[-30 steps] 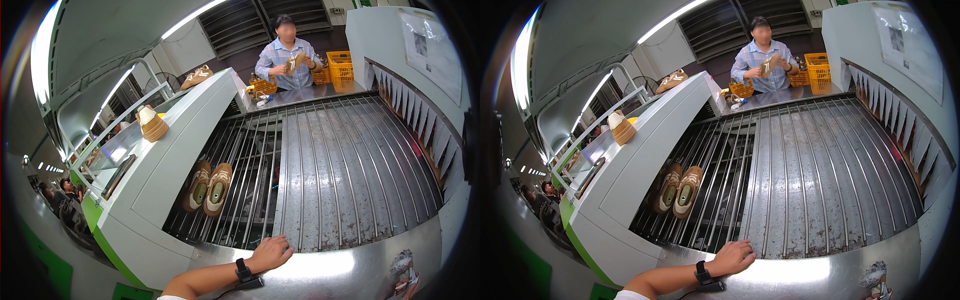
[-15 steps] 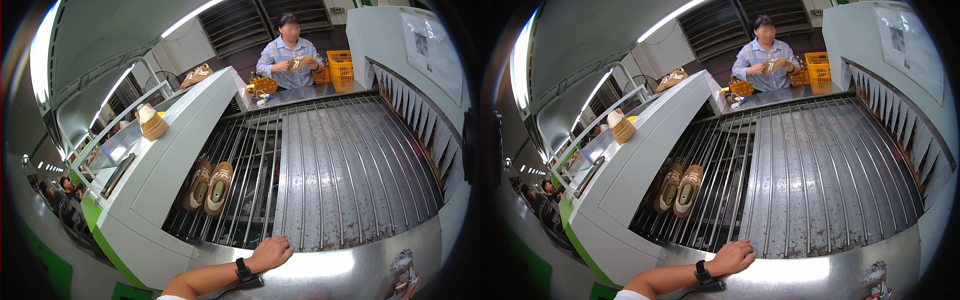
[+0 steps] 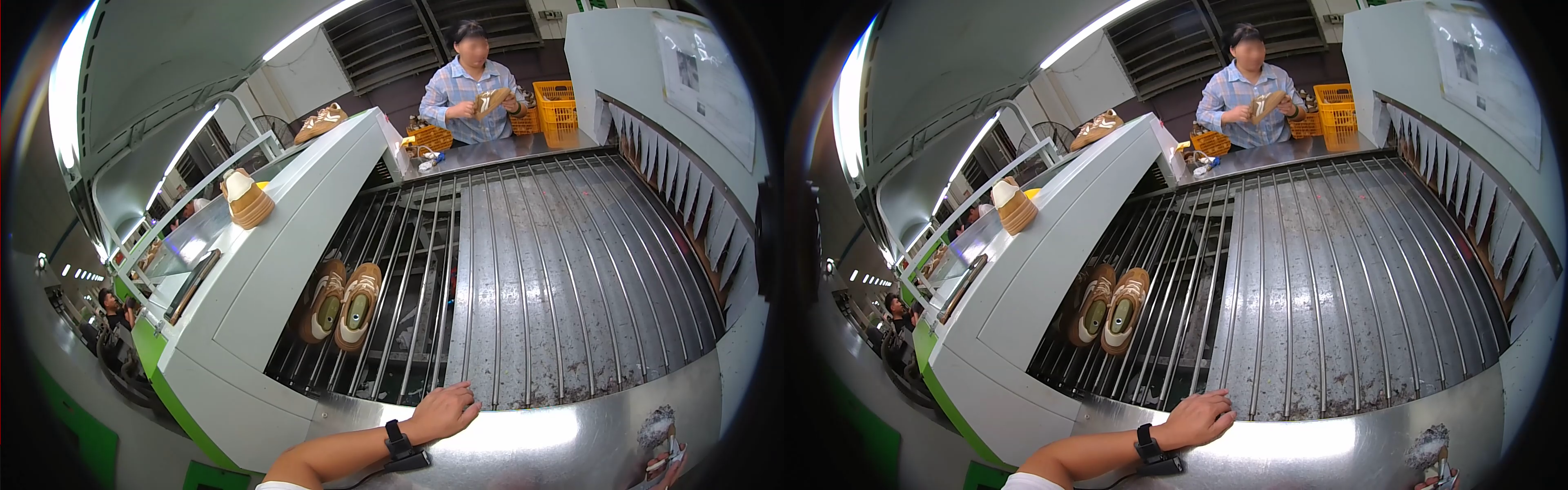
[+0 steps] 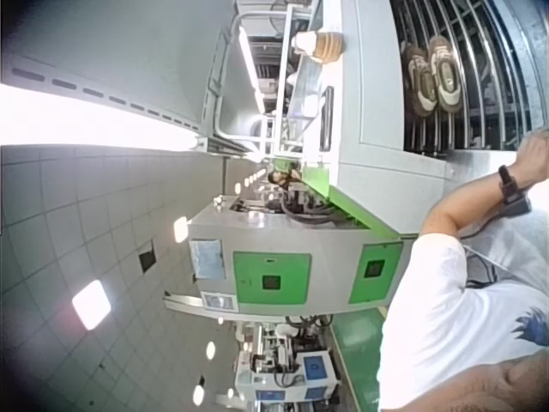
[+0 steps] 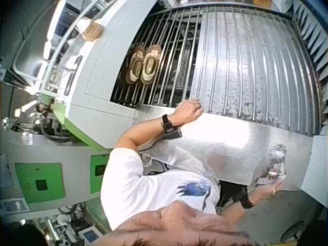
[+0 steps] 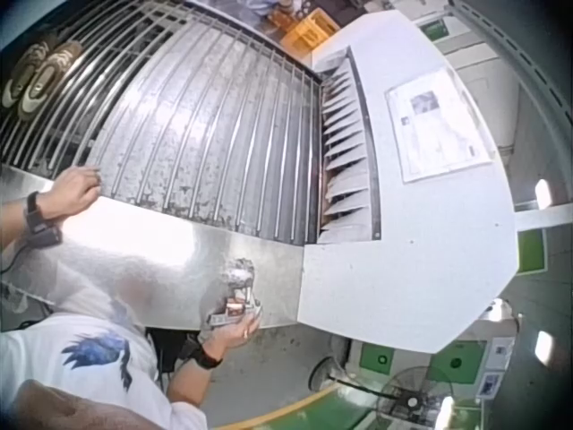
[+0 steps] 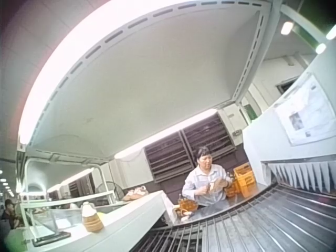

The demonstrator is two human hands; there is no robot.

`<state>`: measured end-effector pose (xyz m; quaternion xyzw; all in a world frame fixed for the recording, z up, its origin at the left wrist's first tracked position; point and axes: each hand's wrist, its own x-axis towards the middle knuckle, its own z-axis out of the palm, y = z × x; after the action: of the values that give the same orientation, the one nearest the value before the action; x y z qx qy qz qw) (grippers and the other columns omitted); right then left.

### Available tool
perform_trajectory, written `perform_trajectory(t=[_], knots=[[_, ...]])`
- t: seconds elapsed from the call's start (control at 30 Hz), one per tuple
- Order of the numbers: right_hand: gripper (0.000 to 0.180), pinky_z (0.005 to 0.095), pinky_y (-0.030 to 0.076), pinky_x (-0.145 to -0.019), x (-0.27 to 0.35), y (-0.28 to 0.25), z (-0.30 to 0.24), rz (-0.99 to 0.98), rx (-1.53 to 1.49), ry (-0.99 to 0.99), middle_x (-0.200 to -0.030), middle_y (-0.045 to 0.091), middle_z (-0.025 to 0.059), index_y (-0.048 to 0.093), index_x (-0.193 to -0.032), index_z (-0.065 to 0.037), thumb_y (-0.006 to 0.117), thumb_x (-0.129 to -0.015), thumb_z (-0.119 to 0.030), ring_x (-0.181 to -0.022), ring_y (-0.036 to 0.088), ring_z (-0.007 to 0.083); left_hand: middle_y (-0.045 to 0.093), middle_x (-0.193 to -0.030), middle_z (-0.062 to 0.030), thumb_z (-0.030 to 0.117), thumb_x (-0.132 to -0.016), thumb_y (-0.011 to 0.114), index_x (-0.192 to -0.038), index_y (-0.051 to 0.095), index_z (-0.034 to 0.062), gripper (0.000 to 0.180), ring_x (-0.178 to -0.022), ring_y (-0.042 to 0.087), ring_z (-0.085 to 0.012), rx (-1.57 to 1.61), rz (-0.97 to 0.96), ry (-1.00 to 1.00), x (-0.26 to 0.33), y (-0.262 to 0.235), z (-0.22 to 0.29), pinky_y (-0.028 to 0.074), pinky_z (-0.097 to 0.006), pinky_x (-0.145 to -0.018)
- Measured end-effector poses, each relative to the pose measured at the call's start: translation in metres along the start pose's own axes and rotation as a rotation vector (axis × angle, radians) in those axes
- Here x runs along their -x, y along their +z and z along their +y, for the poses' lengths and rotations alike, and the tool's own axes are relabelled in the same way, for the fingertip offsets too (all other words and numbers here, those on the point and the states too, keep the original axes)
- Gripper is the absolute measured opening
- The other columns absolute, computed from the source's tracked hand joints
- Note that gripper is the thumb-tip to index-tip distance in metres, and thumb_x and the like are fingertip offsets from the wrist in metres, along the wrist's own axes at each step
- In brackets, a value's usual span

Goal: Using an airbrush sprayer to apply a finish or coating to shoes on a manufacturing line.

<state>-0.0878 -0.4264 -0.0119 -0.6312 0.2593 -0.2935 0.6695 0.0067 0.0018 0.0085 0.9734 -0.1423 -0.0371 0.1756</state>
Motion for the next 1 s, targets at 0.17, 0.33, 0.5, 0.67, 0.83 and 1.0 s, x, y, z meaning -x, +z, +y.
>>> perform_trajectory(t=[0.17, 0.33, 0.5, 0.67, 0.83, 1.0], knots=[[0.045, 0.0345, 0.051, -0.063, 0.002, 0.002, -0.003, 0.005, -0.016, 0.029, -0.088, 0.063, 0.0169, 0.054, -0.11, 0.007, 0.034, -0.1, -0.032, -0.072, 0.062, 0.0252, 0.067, -0.097, -0.0141, 0.029, -0.093, 0.047, -0.085, 0.067, -0.0016, 0.038, -0.119, 0.053, -0.0307, 0.004, 0.001, 0.0, 0.0, -0.002, 0.002, 0.047, -0.04, -0.086], [0.046, 0.0353, 0.051, -0.066, 0.0, -0.001, -0.001, 0.01, 0.017, 0.01, -0.092, 0.063, 0.0176, 0.053, -0.113, 0.009, 0.034, -0.101, -0.031, -0.076, 0.061, 0.0256, 0.067, -0.098, -0.0139, 0.029, -0.093, 0.047, -0.085, 0.067, -0.0016, 0.037, -0.119, 0.053, -0.0305, 0.021, 0.011, 0.006, 0.0, 0.001, -0.001, 0.047, -0.04, -0.087], [0.045, 0.0352, 0.051, -0.066, 0.0, 0.0, 0.0, 0.066, 0.02, 0.017, -0.094, 0.063, 0.0179, 0.054, -0.114, 0.009, 0.034, -0.1, -0.03, -0.076, 0.062, 0.026, 0.066, -0.1, -0.0142, 0.028, -0.093, 0.047, -0.086, 0.066, -0.0017, 0.036, -0.118, 0.053, -0.0311, 0.02, 0.02, 0.025, 0.001, 0.001, -0.002, 0.048, -0.041, -0.086], [0.044, 0.0345, 0.051, -0.065, -0.001, -0.003, 0.004, 0.053, -0.043, 0.075, -0.092, 0.063, 0.0173, 0.055, -0.111, 0.008, 0.035, -0.1, -0.03, -0.075, 0.062, 0.0252, 0.066, -0.103, -0.0144, 0.028, -0.093, 0.046, -0.088, 0.066, -0.0019, 0.036, -0.118, 0.053, -0.0313, 0.024, 0.028, 0.04, 0.001, 0.003, -0.004, 0.048, -0.041, -0.086], [0.043, 0.034, 0.05, -0.064, -0.001, -0.005, 0.006, 0.028, 0.029, 0.02, -0.086, 0.063, 0.0155, 0.056, -0.106, 0.007, 0.036, -0.1, -0.031, -0.072, 0.061, 0.0236, 0.065, -0.106, -0.015, 0.028, -0.093, 0.046, -0.091, 0.066, -0.0022, 0.036, -0.119, 0.053, -0.031, 0.03, 0.02, 0.041, 0.001, 0.002, -0.003, 0.048, -0.041, -0.088], [0.044, 0.0347, 0.05, -0.066, 0.0, 0.0, 0.002, 0.067, 0.028, 0.049, -0.088, 0.063, 0.0154, 0.056, -0.107, 0.007, 0.035, -0.1, -0.031, -0.074, 0.061, 0.0241, 0.065, -0.107, -0.0155, 0.027, -0.093, 0.047, -0.092, 0.066, -0.0026, 0.035, -0.118, 0.053, -0.0319, 0.046, 0.028, 0.043, 0.001, 0.001, -0.002, 0.049, -0.04, -0.089]])
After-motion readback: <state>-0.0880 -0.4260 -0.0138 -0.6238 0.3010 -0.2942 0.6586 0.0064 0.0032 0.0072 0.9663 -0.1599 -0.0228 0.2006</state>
